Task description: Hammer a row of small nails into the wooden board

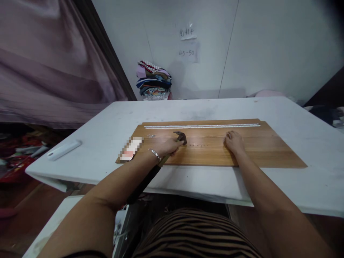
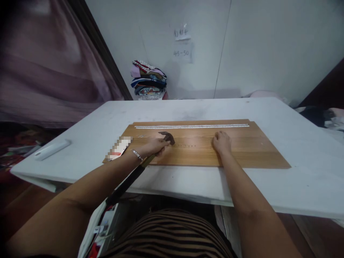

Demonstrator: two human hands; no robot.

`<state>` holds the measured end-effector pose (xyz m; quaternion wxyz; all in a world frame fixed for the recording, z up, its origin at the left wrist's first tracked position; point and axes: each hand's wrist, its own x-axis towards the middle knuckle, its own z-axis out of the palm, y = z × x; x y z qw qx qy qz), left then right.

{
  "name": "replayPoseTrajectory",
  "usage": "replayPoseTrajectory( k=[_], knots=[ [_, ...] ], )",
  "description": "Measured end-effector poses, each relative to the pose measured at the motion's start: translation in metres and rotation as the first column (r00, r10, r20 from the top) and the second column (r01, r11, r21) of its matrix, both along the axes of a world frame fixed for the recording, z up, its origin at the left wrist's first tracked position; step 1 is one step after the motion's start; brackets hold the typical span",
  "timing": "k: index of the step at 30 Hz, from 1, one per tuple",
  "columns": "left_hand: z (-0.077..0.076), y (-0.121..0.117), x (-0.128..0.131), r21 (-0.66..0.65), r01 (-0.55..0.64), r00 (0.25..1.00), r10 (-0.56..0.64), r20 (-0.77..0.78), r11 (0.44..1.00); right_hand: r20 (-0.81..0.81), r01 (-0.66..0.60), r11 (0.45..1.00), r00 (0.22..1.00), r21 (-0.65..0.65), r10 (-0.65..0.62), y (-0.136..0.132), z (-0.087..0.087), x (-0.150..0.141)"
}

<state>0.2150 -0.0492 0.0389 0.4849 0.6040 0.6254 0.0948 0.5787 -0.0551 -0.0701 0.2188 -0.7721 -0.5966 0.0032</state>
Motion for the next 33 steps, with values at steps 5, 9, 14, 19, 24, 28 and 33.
replayPoseTrajectory(
  k=[5,9,14,19,24,28,33],
  knots=[
    [-0.002,0.0,0.0,0.001,0.018,0.999,-0.018,0.026,1.0,-0.008,0.017,1.0,1.0,-0.003,-0.017,0.0,0.0,-0.001],
    [0.011,-0.003,0.002,-0.01,-0.02,1.0,0.02,0.01,1.0,-0.01,0.011,1.0,1.0,0.015,-0.011,0.0,-0.001,-0.001],
    [0.021,-0.006,0.004,-0.003,-0.055,0.998,0.055,0.009,0.998,-0.009,0.004,1.0,1.0,0.027,-0.004,0.0,-0.001,-0.001],
    [0.005,-0.002,0.0,-0.005,-0.001,1.0,0.001,0.013,1.0,0.005,0.002,1.0,1.0,0.003,-0.002,-0.002,0.002,-0.003],
    [-0.004,-0.001,-0.002,-0.006,0.005,1.0,-0.005,0.022,1.0,0.006,-0.009,1.0,1.0,-0.02,0.009,-0.002,0.004,-0.003],
    [0.007,-0.002,0.0,-0.018,-0.022,0.999,0.023,0.033,1.0,-0.006,-0.004,1.0,1.0,-0.001,0.004,-0.001,0.004,-0.002],
    [0.015,-0.002,0.001,0.009,-0.039,0.997,0.039,0.065,0.999,-0.008,-0.006,0.999,1.0,0.036,0.006,-0.001,0.003,-0.002]
  ],
)
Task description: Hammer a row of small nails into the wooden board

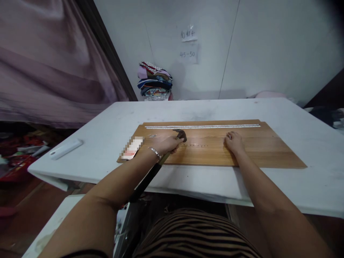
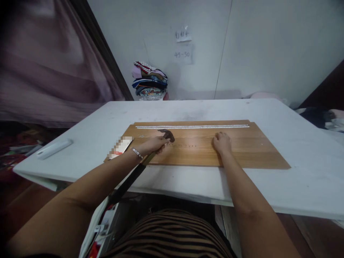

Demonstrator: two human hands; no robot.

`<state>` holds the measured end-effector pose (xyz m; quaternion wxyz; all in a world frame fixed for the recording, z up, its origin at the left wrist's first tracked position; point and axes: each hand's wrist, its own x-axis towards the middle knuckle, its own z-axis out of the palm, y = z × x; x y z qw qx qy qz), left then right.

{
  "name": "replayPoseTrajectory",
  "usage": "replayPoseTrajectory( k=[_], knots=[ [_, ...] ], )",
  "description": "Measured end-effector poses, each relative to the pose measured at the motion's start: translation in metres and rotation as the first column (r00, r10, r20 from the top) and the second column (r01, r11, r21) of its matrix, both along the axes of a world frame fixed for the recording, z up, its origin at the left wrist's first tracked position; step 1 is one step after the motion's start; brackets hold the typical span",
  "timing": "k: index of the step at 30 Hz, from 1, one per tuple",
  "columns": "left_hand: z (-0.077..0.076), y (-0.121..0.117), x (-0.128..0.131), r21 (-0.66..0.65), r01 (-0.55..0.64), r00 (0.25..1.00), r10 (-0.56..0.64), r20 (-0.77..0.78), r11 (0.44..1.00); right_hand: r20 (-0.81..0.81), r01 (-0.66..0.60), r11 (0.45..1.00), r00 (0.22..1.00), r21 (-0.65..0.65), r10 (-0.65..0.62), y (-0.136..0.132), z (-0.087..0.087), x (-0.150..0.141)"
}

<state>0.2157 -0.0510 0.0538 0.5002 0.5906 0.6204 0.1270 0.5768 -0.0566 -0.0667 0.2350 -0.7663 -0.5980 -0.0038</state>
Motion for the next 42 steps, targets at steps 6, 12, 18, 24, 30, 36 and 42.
replayPoseTrajectory(
  k=[6,12,18,24,30,36,42],
  knots=[
    [-0.019,0.001,-0.004,-0.026,0.021,0.999,-0.022,-0.045,0.999,0.019,-0.004,0.999,1.0,-0.036,0.005,0.0,0.001,0.001],
    [-0.02,0.0,-0.006,0.013,0.018,1.0,-0.018,-0.02,1.0,0.017,-0.01,0.999,1.0,-0.03,0.01,0.0,0.001,0.002],
    [-0.004,0.002,-0.006,0.038,-0.001,1.0,0.0,0.029,0.999,0.024,-0.012,1.0,1.0,-0.022,0.013,0.0,0.0,0.003],
    [-0.013,0.003,-0.007,-0.001,-0.008,1.0,0.008,0.008,1.0,0.017,-0.012,1.0,1.0,-0.003,0.012,0.001,-0.002,0.003],
    [-0.023,0.002,-0.007,-0.005,0.008,1.0,-0.008,-0.012,1.0,0.018,0.003,1.0,1.0,-0.011,-0.003,0.002,-0.003,0.003],
    [-0.01,0.0,-0.002,0.003,0.035,0.999,-0.035,-0.029,0.999,0.037,-0.004,1.0,0.999,0.0,0.004,0.001,-0.004,0.003],
    [-0.011,0.0,-0.002,0.003,0.02,0.999,-0.02,-0.032,1.0,0.031,-0.01,1.0,0.999,-0.015,0.011,0.001,-0.003,0.003]
  ],
)
